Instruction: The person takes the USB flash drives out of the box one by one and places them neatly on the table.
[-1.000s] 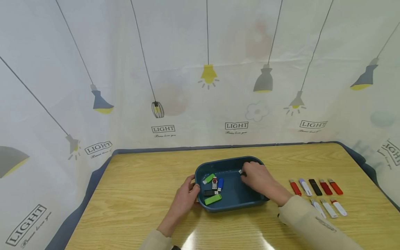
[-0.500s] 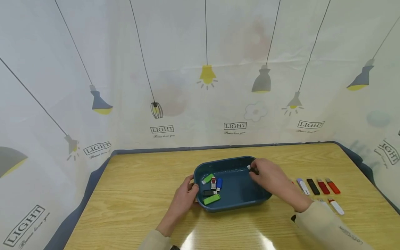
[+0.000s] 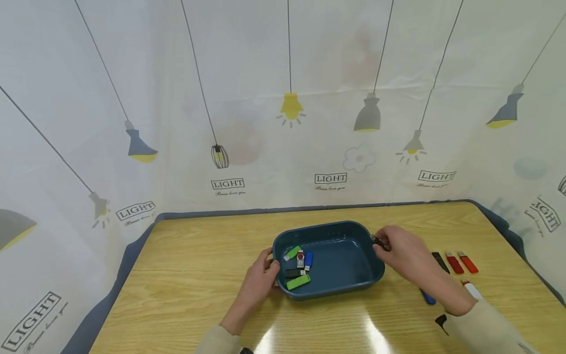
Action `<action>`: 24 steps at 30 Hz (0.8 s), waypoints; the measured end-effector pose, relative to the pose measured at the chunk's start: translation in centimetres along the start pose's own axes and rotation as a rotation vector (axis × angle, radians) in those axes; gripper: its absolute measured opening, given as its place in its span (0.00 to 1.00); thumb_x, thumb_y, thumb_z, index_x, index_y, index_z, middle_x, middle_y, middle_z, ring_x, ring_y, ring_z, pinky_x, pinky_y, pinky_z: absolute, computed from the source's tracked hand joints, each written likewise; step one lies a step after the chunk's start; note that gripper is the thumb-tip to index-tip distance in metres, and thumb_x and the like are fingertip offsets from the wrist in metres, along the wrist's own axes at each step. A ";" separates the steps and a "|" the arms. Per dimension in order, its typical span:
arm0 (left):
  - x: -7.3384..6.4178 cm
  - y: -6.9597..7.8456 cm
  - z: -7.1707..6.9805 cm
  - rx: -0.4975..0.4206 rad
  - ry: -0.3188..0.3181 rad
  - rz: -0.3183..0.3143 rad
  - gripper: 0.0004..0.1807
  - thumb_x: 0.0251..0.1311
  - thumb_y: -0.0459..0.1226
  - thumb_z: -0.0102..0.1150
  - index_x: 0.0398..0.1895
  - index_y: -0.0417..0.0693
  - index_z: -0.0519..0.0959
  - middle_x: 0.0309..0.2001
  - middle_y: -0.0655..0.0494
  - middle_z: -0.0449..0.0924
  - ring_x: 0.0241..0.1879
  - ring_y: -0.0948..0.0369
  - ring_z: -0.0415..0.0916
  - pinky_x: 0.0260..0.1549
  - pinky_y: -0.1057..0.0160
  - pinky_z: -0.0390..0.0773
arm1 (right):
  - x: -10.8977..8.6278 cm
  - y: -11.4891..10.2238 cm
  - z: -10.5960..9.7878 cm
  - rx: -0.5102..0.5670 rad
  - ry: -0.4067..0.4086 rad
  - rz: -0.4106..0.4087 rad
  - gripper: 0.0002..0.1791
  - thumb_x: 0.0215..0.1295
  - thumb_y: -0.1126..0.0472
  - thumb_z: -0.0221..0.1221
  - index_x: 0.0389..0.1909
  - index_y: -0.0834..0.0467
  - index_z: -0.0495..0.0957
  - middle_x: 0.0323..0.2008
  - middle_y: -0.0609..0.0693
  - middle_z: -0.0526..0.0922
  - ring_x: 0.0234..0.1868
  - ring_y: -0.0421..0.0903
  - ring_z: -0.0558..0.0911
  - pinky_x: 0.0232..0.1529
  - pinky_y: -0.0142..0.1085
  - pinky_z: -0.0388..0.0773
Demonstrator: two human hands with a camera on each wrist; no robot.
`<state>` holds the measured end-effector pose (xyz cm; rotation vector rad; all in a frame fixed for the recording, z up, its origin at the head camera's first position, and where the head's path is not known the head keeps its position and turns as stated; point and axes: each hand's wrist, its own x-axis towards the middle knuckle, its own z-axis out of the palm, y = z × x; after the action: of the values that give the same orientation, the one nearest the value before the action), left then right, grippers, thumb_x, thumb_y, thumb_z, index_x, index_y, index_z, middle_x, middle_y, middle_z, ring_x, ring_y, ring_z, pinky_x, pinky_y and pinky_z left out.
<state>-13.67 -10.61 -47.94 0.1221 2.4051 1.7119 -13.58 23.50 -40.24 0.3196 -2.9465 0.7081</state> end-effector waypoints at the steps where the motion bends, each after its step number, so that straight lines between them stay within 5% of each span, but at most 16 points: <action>1: 0.0 0.0 0.0 -0.003 0.000 -0.003 0.29 0.77 0.39 0.46 0.76 0.36 0.62 0.67 0.29 0.72 0.58 0.44 0.79 0.43 0.50 0.89 | -0.2 0.1 -0.1 -0.002 0.009 -0.002 0.11 0.64 0.64 0.68 0.44 0.66 0.82 0.32 0.49 0.80 0.29 0.43 0.75 0.27 0.37 0.74; 8: -0.1 0.0 -0.1 -0.012 -0.005 -0.003 0.29 0.77 0.39 0.46 0.76 0.36 0.62 0.67 0.29 0.72 0.57 0.44 0.80 0.41 0.50 0.89 | -1.7 2.1 -1.3 0.010 0.028 0.008 0.10 0.64 0.65 0.67 0.43 0.65 0.83 0.33 0.48 0.84 0.31 0.42 0.80 0.26 0.37 0.77; 24: -0.1 -0.1 -0.1 -0.047 -0.016 0.003 0.29 0.77 0.38 0.45 0.77 0.36 0.61 0.66 0.27 0.72 0.56 0.42 0.80 0.37 0.52 0.90 | -4.9 9.8 -4.5 -0.043 -0.067 0.197 0.19 0.70 0.59 0.63 0.51 0.72 0.80 0.35 0.52 0.85 0.35 0.49 0.82 0.28 0.43 0.79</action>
<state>-13.62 -10.77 -47.95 0.1322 2.3519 1.7606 -10.81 34.96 -41.27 0.0510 -3.0819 0.6656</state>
